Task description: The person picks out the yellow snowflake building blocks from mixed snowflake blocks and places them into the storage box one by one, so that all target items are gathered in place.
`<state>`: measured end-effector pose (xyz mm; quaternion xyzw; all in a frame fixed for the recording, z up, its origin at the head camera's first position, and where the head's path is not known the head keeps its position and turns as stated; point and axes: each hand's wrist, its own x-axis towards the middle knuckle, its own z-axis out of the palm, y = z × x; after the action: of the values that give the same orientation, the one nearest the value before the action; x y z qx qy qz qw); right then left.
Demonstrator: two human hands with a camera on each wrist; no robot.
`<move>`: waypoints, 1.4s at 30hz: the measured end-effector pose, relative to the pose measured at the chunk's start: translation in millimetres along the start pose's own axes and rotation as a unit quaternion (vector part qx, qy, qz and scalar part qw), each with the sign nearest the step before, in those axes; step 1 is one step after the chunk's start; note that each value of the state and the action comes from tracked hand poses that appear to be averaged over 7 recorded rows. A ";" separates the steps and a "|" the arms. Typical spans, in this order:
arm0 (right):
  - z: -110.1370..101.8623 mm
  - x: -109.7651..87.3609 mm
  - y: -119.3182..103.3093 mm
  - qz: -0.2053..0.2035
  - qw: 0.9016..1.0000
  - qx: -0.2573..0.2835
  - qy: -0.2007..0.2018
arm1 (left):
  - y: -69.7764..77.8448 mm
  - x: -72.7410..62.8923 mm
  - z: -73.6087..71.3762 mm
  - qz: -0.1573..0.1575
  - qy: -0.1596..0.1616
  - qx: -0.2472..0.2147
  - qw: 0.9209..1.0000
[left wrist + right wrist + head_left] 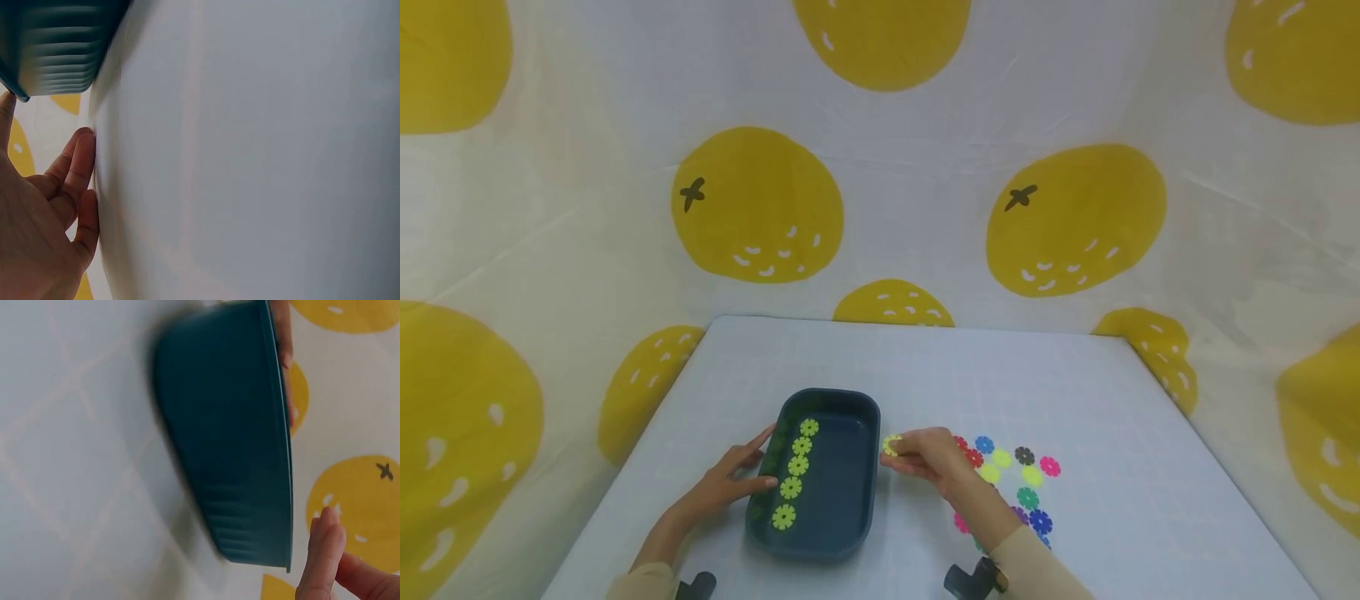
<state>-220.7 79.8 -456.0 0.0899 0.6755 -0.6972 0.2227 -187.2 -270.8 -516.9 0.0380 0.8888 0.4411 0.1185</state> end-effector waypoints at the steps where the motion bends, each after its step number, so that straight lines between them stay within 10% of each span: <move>1: 0.9 0.3 -0.3 0.000 1.000 -0.003 0.000 | 0.1 -0.1 0.3 -0.001 0.000 0.001 1.000; 42: 53.0 34.0 -30.7 0.021 1.000 0.022 -0.003 | 1.4 -1.3 1.2 -0.010 0.010 0.011 1.000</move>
<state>-254.7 20.9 -439.0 0.1071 0.6573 -0.7073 0.2368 -185.8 -269.2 -516.3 0.0265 0.8952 0.4301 0.1136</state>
